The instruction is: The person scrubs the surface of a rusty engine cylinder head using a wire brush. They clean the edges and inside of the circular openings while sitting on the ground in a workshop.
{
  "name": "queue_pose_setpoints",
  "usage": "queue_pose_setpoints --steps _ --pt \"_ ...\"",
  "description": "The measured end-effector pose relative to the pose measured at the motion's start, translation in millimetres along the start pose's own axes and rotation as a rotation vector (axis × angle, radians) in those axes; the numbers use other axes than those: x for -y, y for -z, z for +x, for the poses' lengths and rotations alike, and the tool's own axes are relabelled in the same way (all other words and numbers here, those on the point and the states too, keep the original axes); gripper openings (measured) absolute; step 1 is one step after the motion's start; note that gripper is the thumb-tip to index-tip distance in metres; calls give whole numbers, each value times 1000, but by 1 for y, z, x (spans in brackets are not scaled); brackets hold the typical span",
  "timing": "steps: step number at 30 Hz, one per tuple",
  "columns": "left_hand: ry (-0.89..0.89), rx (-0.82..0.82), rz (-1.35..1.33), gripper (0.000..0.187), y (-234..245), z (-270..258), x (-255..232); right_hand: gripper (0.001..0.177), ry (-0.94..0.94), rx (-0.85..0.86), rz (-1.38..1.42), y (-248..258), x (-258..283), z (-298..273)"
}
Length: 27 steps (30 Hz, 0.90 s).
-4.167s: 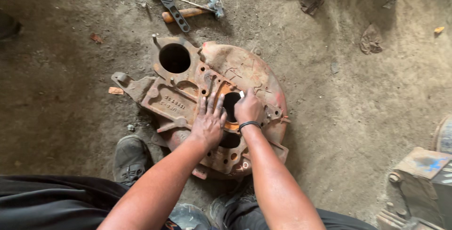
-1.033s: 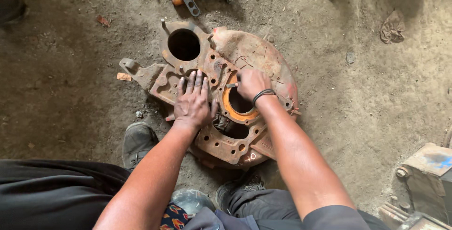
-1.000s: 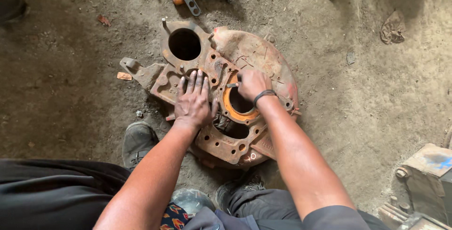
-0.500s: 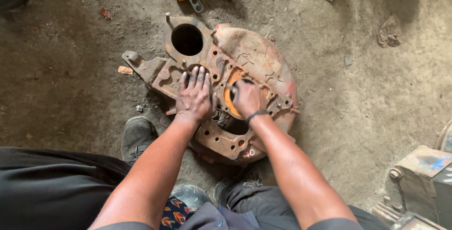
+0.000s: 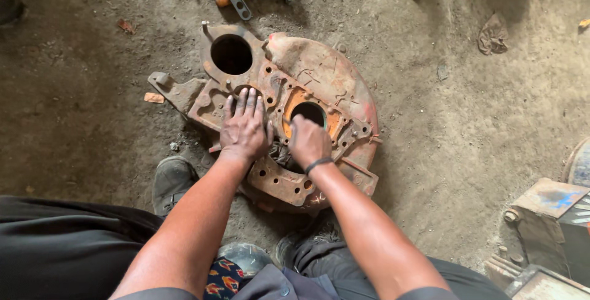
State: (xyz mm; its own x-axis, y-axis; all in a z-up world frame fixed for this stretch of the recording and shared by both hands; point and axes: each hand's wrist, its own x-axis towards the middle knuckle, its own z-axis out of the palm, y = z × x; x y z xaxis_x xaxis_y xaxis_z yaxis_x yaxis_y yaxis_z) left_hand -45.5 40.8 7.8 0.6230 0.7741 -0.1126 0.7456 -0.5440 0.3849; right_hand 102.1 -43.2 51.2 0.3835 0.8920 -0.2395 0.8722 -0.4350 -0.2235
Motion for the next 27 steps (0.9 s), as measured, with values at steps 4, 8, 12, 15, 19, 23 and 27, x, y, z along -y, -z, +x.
queue_pose_setpoints --steps 4,8,12,15,19,23,27 --pt "10 -14 -14 72 3 0 -1 10 86 -1 -101 11 4 -14" --pt "13 -5 -15 72 4 1 -1 18 -44 13 -74 7 9 14" --pt "3 -16 -4 73 4 0 0 16 21 -94 -93 8 13 18" --pt "8 4 -15 71 3 0 1 18 101 25 -182 8 15 4" --pt "15 -6 -42 72 6 -1 -1 17 116 70 -237 14 17 -9" --pt "4 1 -36 72 2 0 1 19 23 78 -239 9 11 21" --pt "-10 -17 -30 74 2 -4 -2 18 16 97 -251 5 4 11"
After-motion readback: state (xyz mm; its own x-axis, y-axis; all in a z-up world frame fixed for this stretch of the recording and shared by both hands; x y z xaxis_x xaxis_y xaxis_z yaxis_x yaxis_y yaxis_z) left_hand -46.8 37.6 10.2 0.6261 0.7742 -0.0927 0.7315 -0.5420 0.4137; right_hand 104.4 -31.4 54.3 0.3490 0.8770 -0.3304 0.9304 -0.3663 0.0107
